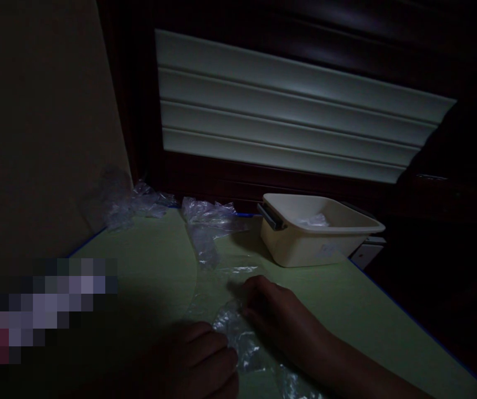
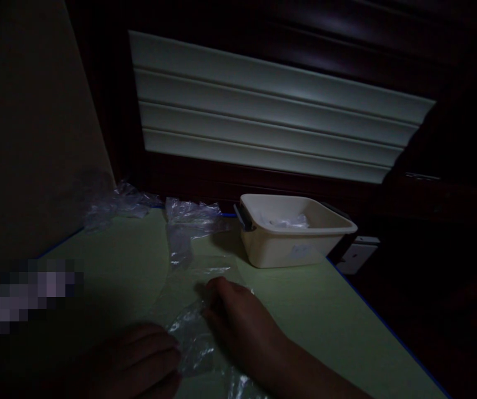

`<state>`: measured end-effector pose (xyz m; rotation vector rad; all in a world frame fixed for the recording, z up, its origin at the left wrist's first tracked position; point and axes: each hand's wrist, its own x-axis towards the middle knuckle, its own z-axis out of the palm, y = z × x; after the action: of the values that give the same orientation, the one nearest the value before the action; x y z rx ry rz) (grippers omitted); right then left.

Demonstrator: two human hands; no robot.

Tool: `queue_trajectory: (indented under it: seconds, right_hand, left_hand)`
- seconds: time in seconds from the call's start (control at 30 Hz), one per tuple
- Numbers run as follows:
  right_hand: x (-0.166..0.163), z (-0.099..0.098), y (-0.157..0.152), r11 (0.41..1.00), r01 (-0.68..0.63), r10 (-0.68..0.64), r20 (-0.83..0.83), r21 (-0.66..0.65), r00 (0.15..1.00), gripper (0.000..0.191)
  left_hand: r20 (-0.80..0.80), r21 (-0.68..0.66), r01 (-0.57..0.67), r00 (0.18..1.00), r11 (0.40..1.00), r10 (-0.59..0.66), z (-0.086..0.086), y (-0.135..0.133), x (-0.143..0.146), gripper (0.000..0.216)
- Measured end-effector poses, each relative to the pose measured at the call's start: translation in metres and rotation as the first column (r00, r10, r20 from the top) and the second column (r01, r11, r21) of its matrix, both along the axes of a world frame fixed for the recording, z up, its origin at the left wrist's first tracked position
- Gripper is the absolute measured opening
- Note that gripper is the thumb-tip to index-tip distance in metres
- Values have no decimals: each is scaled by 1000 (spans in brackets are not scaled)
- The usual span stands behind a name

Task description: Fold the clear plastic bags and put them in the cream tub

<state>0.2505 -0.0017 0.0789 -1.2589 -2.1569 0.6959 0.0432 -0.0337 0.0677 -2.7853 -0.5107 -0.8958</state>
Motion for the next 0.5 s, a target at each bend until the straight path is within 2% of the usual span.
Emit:
queue_trajectory:
  seconds: [0.1, 0.2, 0.27, 0.37, 0.43, 0.5]
  right_hand:
    - [-1, 2, -1, 995, -9, 0, 88, 97, 996, 11]
    - [-3, 10, -5, 980, -91, 68, 128, 178, 989, 11]
    - [-6, 14, -9, 968, -184, 158, 154, 173, 975, 13]
    - [-11, 15, -13, 942, -302, 271, 199, 147, 942, 14]
    - [-11, 12, -12, 941, -305, 268, 229, 145, 936, 16]
    - [-8, 10, -9, 960, -243, 203, 255, 137, 945, 18]
  left_hand:
    - [31, -1, 14, 999, 1000, -14, 0, 1, 3, 18]
    - [-92, -42, -71, 994, 997, 67, 0, 1, 2, 10]
    - [-147, -24, -52, 988, 998, 47, 0, 0, 0, 7]
    - [-147, -7, -51, 988, 999, 50, -2, -1, -1, 5]
    - [-136, -29, -75, 988, 997, 71, -3, -1, -1, 6]
    - [-135, -67, -105, 986, 992, 95, -5, 0, -1, 7]
